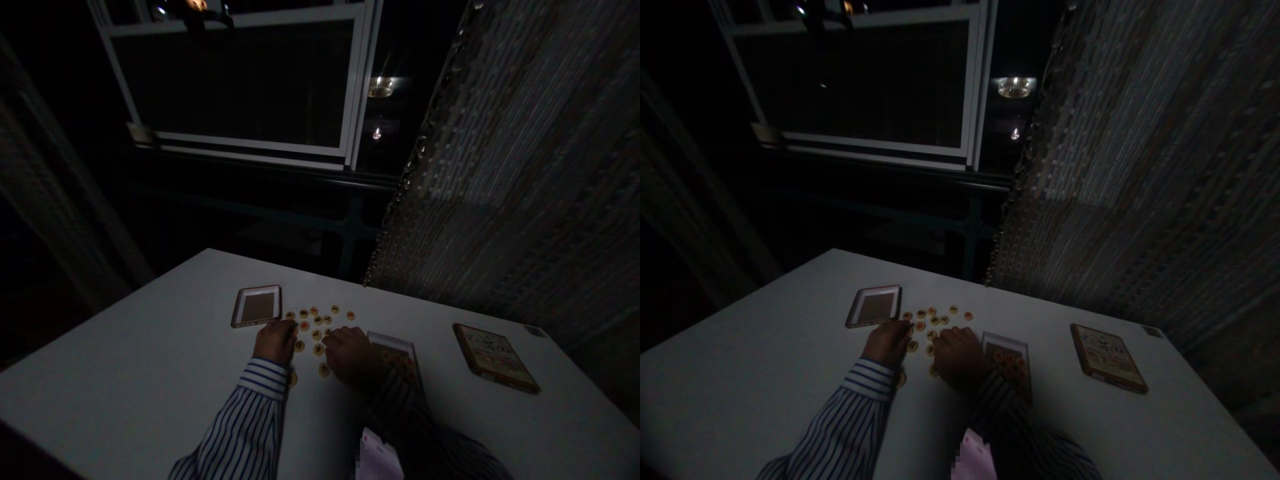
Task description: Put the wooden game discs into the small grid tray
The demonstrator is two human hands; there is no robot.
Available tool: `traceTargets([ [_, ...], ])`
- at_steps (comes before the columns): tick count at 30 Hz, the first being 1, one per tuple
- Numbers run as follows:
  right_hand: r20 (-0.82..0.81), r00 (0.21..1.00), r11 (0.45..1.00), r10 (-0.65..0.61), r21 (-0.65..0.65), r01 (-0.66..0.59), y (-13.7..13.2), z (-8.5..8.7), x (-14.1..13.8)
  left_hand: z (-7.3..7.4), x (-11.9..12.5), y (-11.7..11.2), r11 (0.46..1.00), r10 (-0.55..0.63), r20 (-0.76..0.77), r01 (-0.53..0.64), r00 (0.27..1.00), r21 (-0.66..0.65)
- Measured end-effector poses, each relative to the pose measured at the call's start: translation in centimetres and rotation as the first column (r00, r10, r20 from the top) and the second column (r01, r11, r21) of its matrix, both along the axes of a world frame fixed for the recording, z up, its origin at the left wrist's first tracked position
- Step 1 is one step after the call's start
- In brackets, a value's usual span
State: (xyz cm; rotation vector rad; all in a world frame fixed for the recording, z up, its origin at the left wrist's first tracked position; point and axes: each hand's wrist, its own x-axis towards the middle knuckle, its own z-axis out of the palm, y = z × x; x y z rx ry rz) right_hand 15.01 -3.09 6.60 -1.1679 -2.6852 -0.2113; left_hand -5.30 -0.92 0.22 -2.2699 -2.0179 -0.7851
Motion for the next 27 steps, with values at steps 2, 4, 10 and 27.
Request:
traceTargets([
  [2, -0.016, 1.000, 1.000, 0.002, 0.013, -0.002, 0.1, -0.7, 0.1, -0.3, -0.1, 0.1, 1.000, -0.007, 0.005, 0.007, 1.000, -0.020],
  [4, -0.031, 1.000, 1.000, 0.005, 0.026, -0.004, 0.2, -1.3, 0.1, -0.7, -0.2, 0.3, 1.000, -0.021, 0.004, 0.021, 1.000, -0.014],
  [10, -0.076, 0.995, 0.997, 0.071, 0.048, -0.068, 0.0, -2.4, -0.3, -1.5, -0.1, 0.6, 0.999, 0.003, 0.004, -0.003, 1.000, 0.038],
  [27, -0.096, 0.991, 0.996, 0.088, 0.022, -0.086, 0.0, -3.3, -0.4, -0.9, 0.1, 0.6, 0.997, 0.025, -0.023, -0.023, 0.999, 0.078],
])
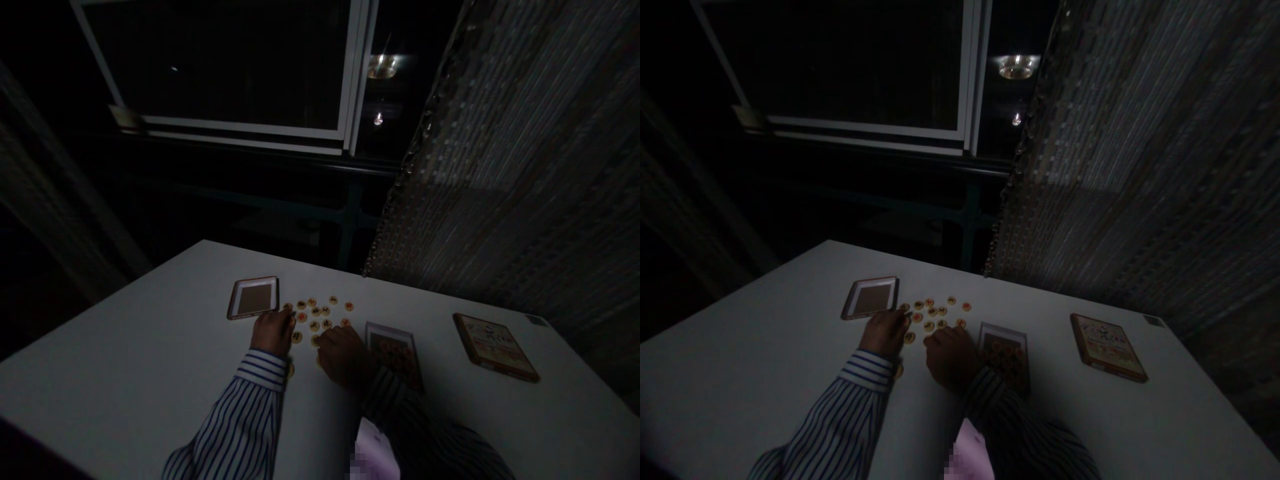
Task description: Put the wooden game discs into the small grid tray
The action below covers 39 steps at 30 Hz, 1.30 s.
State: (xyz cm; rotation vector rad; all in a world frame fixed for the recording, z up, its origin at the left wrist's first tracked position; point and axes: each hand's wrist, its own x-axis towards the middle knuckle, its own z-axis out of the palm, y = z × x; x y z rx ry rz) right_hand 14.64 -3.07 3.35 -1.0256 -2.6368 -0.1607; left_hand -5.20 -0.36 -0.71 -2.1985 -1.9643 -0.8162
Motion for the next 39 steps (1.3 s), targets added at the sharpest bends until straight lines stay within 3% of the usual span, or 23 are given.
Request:
traceTargets([
  [9, 0.027, 1.000, 1.000, -0.015, -0.012, 0.015, 0.1, 0.1, 0.0, 0.3, 0.3, 0.0, 0.990, 0.020, 0.168, -0.043, 0.986, 0.137],
  [20, 0.005, 1.000, 1.000, -0.009, -0.002, 0.009, 0.5, 0.3, 0.4, 2.0, 1.0, -1.2, 0.974, -0.022, 0.277, -0.041, 0.961, 0.221],
  [31, -0.059, 0.992, 0.994, -0.108, -0.019, 0.107, 1.6, 3.0, 2.6, 3.3, 2.4, -1.9, 0.941, -0.120, 0.293, 0.014, 0.948, 0.339],
  [39, -0.138, 0.973, 0.983, -0.186, -0.026, 0.184, 0.7, 5.2, 5.4, 2.9, 3.9, -2.2, 0.920, -0.193, 0.252, 0.085, 0.948, 0.383],
])
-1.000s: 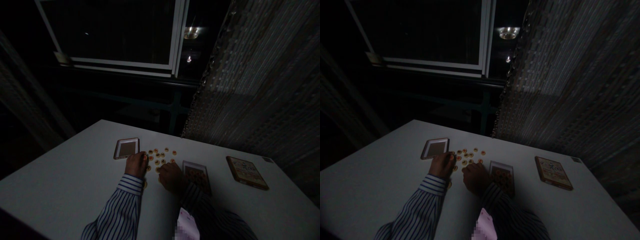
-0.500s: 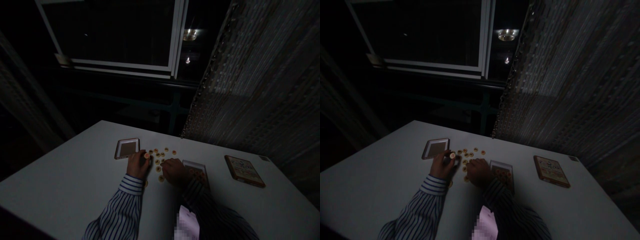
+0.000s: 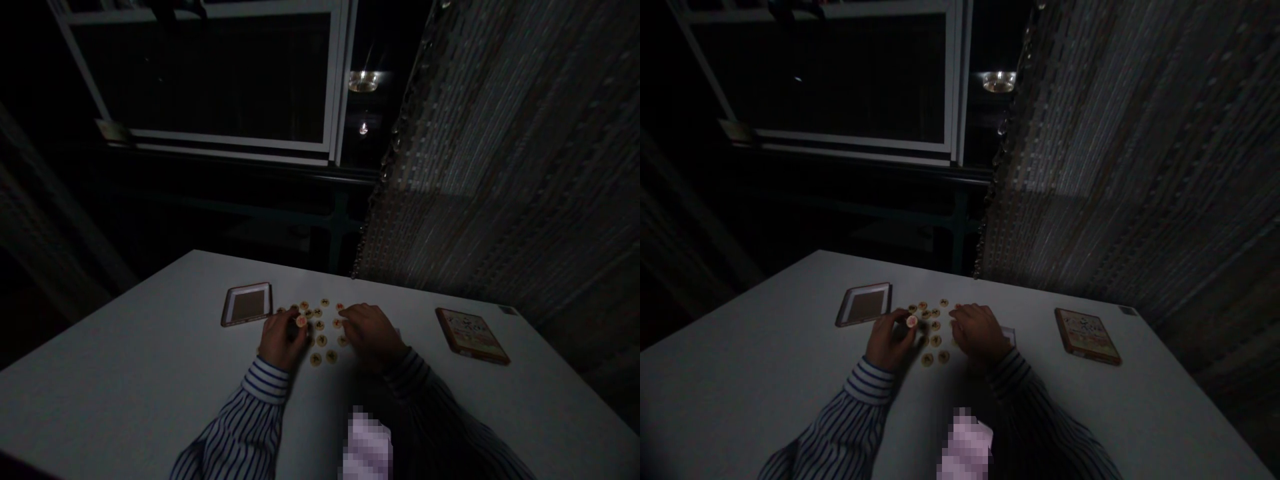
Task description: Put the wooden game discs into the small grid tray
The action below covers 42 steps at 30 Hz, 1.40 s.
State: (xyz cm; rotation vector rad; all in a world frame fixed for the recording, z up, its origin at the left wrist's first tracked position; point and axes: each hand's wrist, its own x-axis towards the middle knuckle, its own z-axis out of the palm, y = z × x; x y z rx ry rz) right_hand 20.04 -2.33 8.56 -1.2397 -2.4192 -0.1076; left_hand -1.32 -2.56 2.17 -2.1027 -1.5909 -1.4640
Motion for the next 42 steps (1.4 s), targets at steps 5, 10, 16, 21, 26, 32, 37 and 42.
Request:
traceTargets([
  [5, -0.040, 0.999, 1.000, -0.026, 0.010, 0.026, -0.4, 0.7, 1.5, 0.2, 0.9, -0.4, 0.998, -0.048, 0.025, 0.048, 0.999, -0.028],
  [10, -0.061, 0.997, 0.999, -0.053, 0.002, 0.053, -0.5, 1.1, 2.5, 0.4, 2.0, -1.0, 0.994, -0.066, 0.136, 0.077, 0.988, -0.076],
  [16, -0.046, 0.997, 0.998, -0.057, -0.010, 0.056, -0.4, 1.0, 3.2, 0.3, 3.7, -1.9, 0.975, -0.131, 0.185, 0.161, 0.974, -0.156],
  [21, -0.036, 0.997, 0.997, -0.074, -0.017, 0.073, -0.3, 1.0, 3.8, -0.2, 4.2, -1.9, 0.964, -0.132, 0.226, 0.178, 0.965, -0.196],
  [26, -0.049, 0.995, 0.996, -0.087, -0.009, 0.086, -0.4, 1.6, 4.4, -0.6, 4.4, -1.6, 0.955, -0.152, 0.214, 0.199, 0.965, -0.219],
  [32, -0.054, 0.994, 0.996, -0.094, -0.006, 0.094, -0.6, 2.2, 4.9, -0.1, 5.5, -1.6, 0.950, -0.165, 0.220, 0.214, 0.962, -0.225],
  [37, -0.058, 0.994, 0.996, -0.093, -0.021, 0.092, -0.6, 2.6, 5.2, 1.0, 6.5, -1.8, 0.938, -0.197, 0.218, 0.248, 0.956, -0.242],
  [42, -0.037, 0.995, 0.995, -0.095, -0.035, 0.094, -0.7, 2.7, 5.3, 1.3, 7.3, -1.2, 0.937, -0.217, 0.226, 0.268, 0.950, -0.225],
])
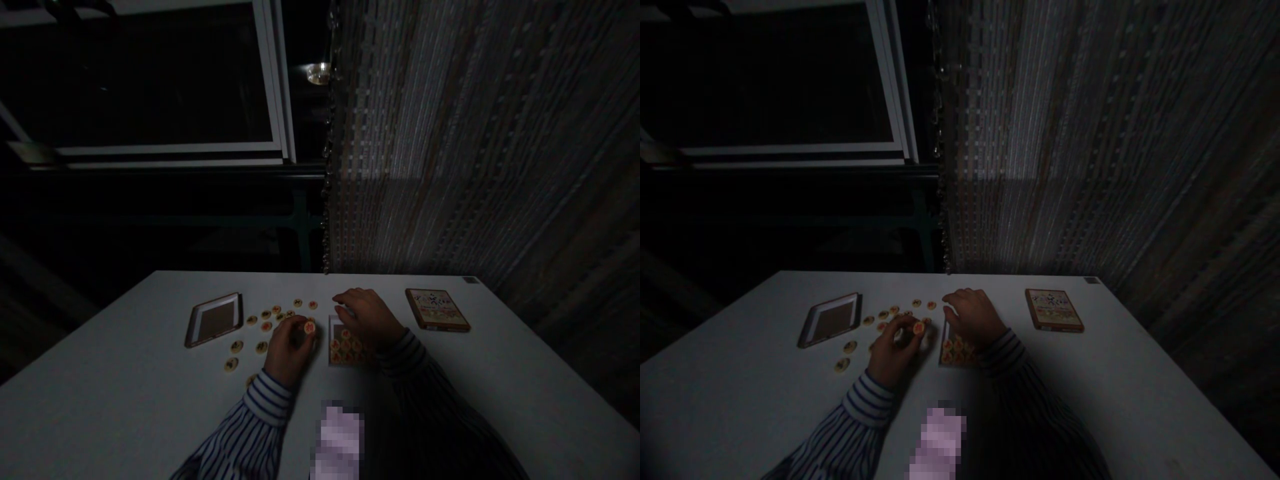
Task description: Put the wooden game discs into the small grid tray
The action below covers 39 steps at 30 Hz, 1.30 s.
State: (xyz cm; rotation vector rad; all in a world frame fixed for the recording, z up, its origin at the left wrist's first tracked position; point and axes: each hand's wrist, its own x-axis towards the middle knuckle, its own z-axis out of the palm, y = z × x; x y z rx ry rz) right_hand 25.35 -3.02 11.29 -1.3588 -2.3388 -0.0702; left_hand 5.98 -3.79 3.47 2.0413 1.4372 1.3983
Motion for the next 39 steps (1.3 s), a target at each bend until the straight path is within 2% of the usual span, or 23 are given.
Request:
traceTargets([
  [6, -0.004, 1.000, 1.000, -0.006, -0.007, 0.006, 0.2, -0.3, 0.2, 1.1, 1.5, 0.6, 1.000, -0.016, 0.034, 0.017, 0.999, -0.019],
  [9, 0.003, 1.000, 1.000, -0.013, -0.012, 0.013, 0.4, -0.5, 0.2, 1.1, 2.3, 0.6, 0.999, -0.020, 0.062, 0.022, 0.998, -0.042],
  [13, 0.023, 1.000, 0.999, -0.017, -0.047, 0.018, 0.5, -0.6, 0.1, 0.4, 3.0, 0.5, 0.998, -0.028, 0.084, 0.033, 0.996, -0.057],
  [19, 0.014, 1.000, 0.983, 0.022, -0.184, -0.019, 0.8, -1.2, -0.2, -0.8, 3.6, -0.1, 0.996, -0.053, 0.056, 0.057, 0.997, -0.068],
  [24, 0.015, 1.000, 0.962, 0.025, -0.273, -0.020, 0.9, -1.9, -0.4, -1.6, 3.7, -0.1, 0.999, -0.046, 0.005, 0.046, 0.999, -0.011],
  [29, -0.056, 0.997, 0.944, 0.056, -0.323, -0.071, 1.0, -2.3, -0.4, -2.0, 3.7, -0.1, 0.999, -0.040, -0.004, 0.040, 0.999, 0.005],
  [35, -0.115, 0.992, 0.935, 0.054, -0.342, -0.091, 1.2, -2.4, -0.4, -2.1, 3.9, -0.1, 0.997, -0.060, 0.089, 0.065, 0.994, -0.052],
  [39, -0.106, 0.993, 0.943, 0.042, -0.323, -0.075, 1.4, -2.7, -0.3, -2.0, 3.8, 0.1, 0.986, -0.047, 0.263, 0.087, 0.964, -0.140],
])
